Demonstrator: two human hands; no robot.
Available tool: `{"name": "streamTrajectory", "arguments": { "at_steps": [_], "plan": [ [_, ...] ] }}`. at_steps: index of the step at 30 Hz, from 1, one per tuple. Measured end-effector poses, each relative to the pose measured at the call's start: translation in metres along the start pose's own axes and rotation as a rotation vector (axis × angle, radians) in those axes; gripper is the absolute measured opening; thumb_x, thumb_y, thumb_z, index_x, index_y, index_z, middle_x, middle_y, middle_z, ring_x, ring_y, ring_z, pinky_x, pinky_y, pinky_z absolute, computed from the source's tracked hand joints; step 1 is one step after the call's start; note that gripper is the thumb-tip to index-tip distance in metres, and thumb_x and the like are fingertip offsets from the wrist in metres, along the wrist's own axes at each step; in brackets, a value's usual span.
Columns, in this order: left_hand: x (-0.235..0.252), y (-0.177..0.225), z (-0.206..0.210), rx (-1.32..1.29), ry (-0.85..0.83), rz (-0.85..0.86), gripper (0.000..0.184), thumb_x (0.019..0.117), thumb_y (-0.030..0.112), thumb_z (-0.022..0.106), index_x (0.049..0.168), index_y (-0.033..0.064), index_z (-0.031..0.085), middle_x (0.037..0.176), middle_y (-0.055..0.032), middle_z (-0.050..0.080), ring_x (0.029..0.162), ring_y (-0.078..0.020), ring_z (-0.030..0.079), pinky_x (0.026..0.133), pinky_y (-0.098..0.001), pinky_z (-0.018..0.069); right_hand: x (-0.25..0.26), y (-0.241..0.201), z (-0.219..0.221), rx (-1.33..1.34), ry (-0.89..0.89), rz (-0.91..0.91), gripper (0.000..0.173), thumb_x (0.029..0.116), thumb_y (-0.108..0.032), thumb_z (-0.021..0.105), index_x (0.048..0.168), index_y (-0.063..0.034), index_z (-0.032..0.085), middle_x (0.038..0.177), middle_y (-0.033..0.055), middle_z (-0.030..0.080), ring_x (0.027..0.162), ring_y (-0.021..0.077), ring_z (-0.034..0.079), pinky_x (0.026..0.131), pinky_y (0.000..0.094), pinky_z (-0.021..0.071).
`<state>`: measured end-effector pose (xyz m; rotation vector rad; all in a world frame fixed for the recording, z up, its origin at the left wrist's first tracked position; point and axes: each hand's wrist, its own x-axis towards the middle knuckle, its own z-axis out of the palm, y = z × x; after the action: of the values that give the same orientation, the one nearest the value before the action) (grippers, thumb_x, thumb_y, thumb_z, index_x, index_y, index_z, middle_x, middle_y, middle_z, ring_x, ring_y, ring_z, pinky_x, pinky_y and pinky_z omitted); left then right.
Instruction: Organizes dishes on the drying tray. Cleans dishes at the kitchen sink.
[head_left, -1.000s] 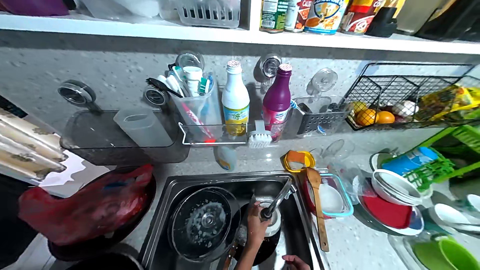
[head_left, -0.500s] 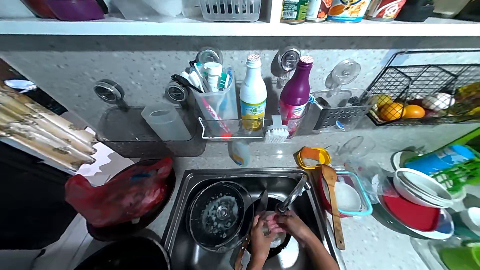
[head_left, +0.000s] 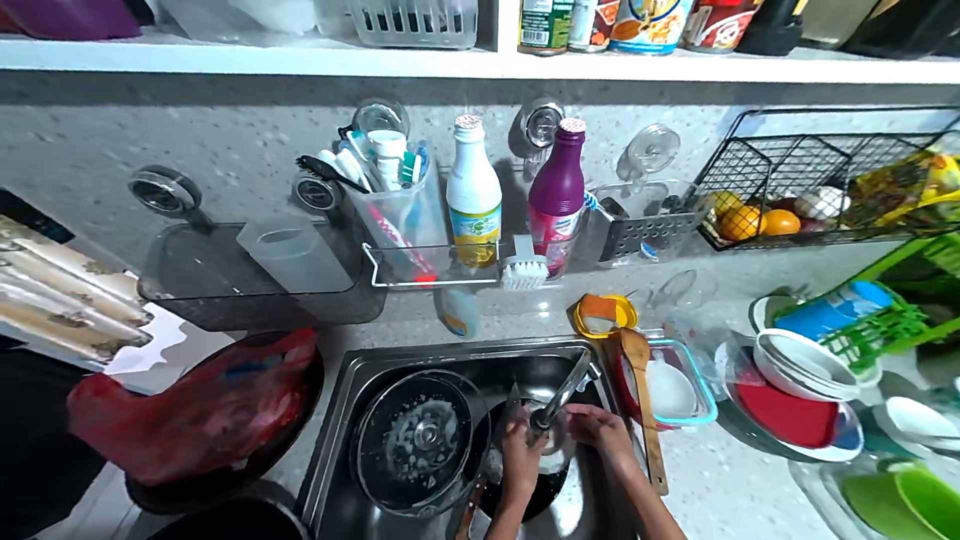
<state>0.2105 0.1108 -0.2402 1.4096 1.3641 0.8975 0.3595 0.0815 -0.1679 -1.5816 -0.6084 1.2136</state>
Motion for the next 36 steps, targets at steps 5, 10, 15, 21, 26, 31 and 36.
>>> {"name": "streamTrajectory", "arguments": {
  "at_steps": [5, 10, 15, 21, 26, 31, 36],
  "plan": [
    [0.007, -0.004, -0.011, 0.137, 0.009, 0.01, 0.035, 0.0866, 0.002, 0.074, 0.121, -0.0065, 0.069, 0.146, -0.0268, 0.052, 0.136, -0.0369, 0.051, 0.114, -0.0445, 0.0428, -0.001, 0.026, -0.001, -0.115, 0.136, 0.039, 0.023, 0.1041, -0.001, 0.049, 0.108, 0.003, 0.071, 0.094, 0.0125, 0.074, 0.079, 0.0173, 0.071, 0.074, 0.034, 0.059],
    [0.006, -0.005, -0.028, 0.213, 0.012, 0.044, 0.027, 0.0878, 0.002, 0.072, 0.114, -0.0048, 0.072, 0.15, -0.0258, 0.049, 0.139, -0.0384, 0.047, 0.116, -0.0444, 0.0408, -0.002, 0.041, 0.017, -0.138, 0.143, 0.036, 0.023, 0.1026, 0.001, 0.049, 0.105, 0.0021, 0.072, 0.093, 0.0122, 0.074, 0.078, 0.017, 0.071, 0.074, 0.0337, 0.059],
    [-0.009, -0.004, -0.032, 0.201, -0.064, 0.052, 0.029, 0.0889, 0.001, 0.069, 0.117, -0.0038, 0.071, 0.151, -0.0255, 0.048, 0.139, -0.0362, 0.048, 0.115, -0.0436, 0.0425, -0.007, 0.053, 0.014, -0.201, 0.152, 0.032, 0.023, 0.1008, 0.001, 0.051, 0.103, -0.0004, 0.074, 0.093, 0.0107, 0.074, 0.078, 0.0167, 0.07, 0.074, 0.0358, 0.0584],
    [-0.037, -0.023, -0.028, 0.21, -0.153, 0.142, 0.026, 0.0868, -0.002, 0.07, 0.113, -0.0054, 0.072, 0.147, -0.0216, 0.055, 0.146, -0.0365, 0.042, 0.121, -0.0474, 0.0341, -0.033, 0.078, -0.018, -0.344, 0.181, 0.054, 0.021, 0.0991, 0.001, 0.054, 0.105, 0.0006, 0.074, 0.095, 0.0127, 0.074, 0.082, 0.0199, 0.07, 0.077, 0.0399, 0.0571],
    [-0.043, -0.03, -0.022, 0.239, -0.192, 0.074, 0.03, 0.0884, 0.001, 0.069, 0.118, -0.0051, 0.07, 0.149, -0.0193, 0.054, 0.142, -0.0315, 0.048, 0.118, -0.0435, 0.0395, -0.056, 0.1, -0.031, -0.377, 0.158, 0.127, 0.022, 0.0986, 0.002, 0.052, 0.107, 0.0026, 0.073, 0.098, 0.0164, 0.073, 0.085, 0.0235, 0.071, 0.081, 0.0432, 0.0572],
    [-0.05, -0.039, -0.023, 0.201, -0.26, -0.189, 0.037, 0.0906, 0.013, 0.074, 0.122, -0.0049, 0.068, 0.144, -0.0202, 0.058, 0.136, -0.0305, 0.054, 0.116, -0.0451, 0.0417, -0.069, 0.113, -0.033, -0.385, 0.107, 0.151, 0.023, 0.0988, 0.001, 0.053, 0.108, 0.0014, 0.073, 0.099, 0.0159, 0.074, 0.086, 0.0231, 0.071, 0.081, 0.0436, 0.0579],
    [-0.058, -0.025, -0.051, -0.445, -0.5, -0.987, 0.038, 0.1116, 0.03, 0.039, 0.132, 0.0028, 0.055, 0.115, -0.015, 0.065, 0.101, -0.0247, 0.064, 0.088, -0.0433, 0.0533, -0.072, 0.107, -0.037, -0.218, 0.008, 0.257, 0.023, 0.104, -0.003, 0.05, 0.109, 0.0026, 0.071, 0.094, 0.0119, 0.073, 0.076, 0.0165, 0.069, 0.071, 0.0347, 0.0577]
  ]
}}
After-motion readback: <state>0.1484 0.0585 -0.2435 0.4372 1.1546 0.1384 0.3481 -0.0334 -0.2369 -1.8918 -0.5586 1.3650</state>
